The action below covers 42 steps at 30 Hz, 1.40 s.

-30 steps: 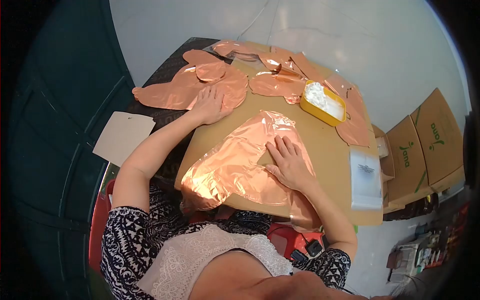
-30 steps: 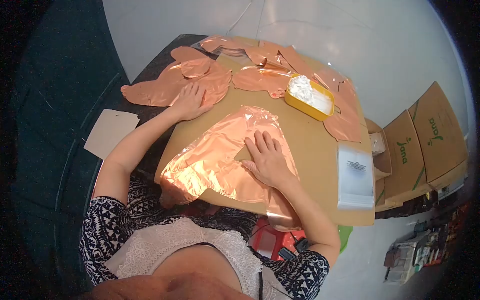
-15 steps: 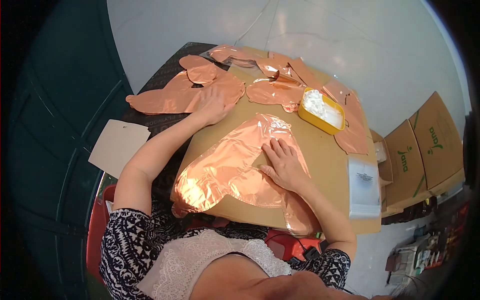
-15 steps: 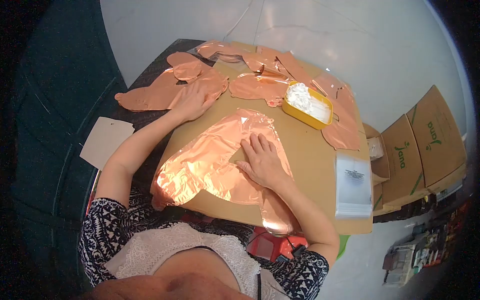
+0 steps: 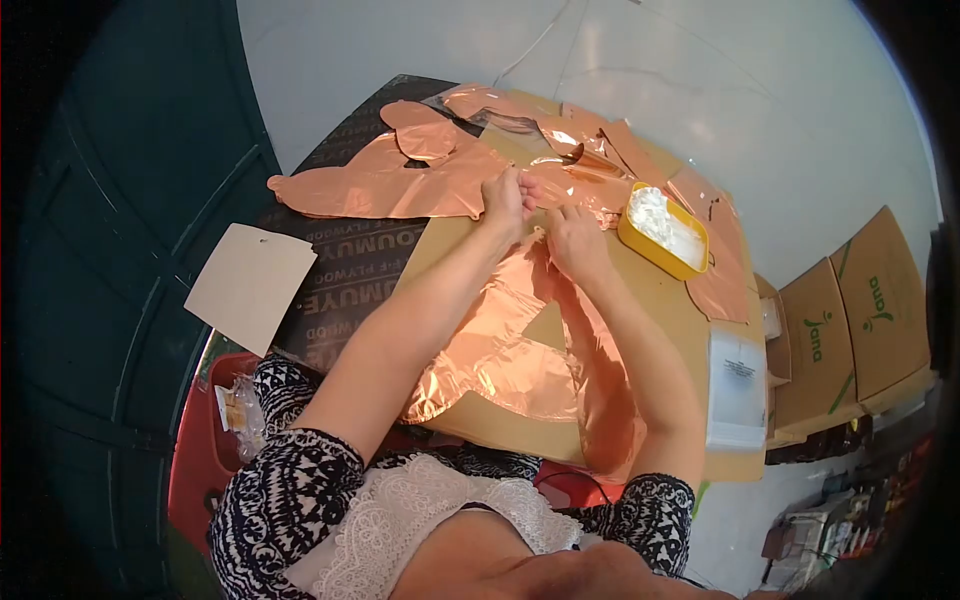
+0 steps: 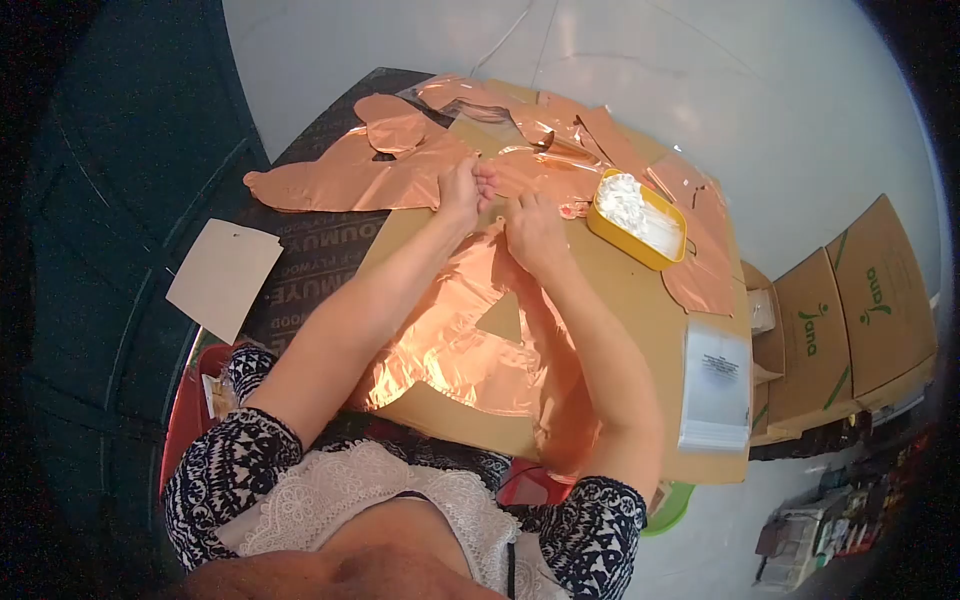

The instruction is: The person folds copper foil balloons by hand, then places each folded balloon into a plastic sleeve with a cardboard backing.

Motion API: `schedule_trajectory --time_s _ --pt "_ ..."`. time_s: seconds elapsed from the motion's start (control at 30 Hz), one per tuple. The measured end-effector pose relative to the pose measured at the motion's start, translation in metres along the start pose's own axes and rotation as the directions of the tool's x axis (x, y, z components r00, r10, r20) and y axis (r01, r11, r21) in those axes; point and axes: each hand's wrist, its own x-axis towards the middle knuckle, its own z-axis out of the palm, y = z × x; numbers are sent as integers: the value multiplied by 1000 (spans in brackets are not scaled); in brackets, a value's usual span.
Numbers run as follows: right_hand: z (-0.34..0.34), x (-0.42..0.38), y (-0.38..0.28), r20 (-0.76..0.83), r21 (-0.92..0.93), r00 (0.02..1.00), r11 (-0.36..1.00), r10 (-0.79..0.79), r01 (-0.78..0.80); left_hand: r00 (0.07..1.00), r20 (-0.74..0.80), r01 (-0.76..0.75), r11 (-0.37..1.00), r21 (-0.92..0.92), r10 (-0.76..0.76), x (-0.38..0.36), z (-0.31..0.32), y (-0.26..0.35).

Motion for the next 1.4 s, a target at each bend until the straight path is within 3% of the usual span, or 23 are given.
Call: schedule_trajectory --time_s 0.07,0.17,0.4,0.6,0.7,0.8,0.9,1.0,1.1,1.3,1.4 --pt "16 9 8 26 -33 1000 999 0 1 1000 3 -4 995 -103 4 -4 -5 -11" --pt "31 29 17 98 -110 995 993 -37 48 987 14 -156 985 -71 158 -5 -6 -19" --pt "44 49 24 231 -114 969 987 -86 115 977 -77 -209 965 -156 199 4 -11 -27" --pt "44 49 22 157 -95 988 995 -11 26 964 -106 -250 966 -57 244 10 -9 -38" --pt "63 51 38 24 15 992 992 125 -126 952 -102 -285 957 53 289 17 -12 -44" --pt "65 45 49 -72 397 891 832 448 -386 971 -36 -235 970 64 237 12 -5 -44" --pt "77 39 64 14 546 847 705 532 -452 970 69 -243 959 147 235 7 -2 -40" --pt "86 38 68 160 716 781 473 604 -513 963 165 -243 949 200 212 5 -5 -35" --pt "72 39 60 245 783 748 329 617 -527 958 190 -251 946 205 213 2 -4 -32" --pt "73 36 71 282 820 768 271 575 -504 968 211 -203 924 323 139 5 -6 -33" --pt "58 39 65 357 890 714 12 602 -455 953 271 -225 916 333 135 12 -10 -36"
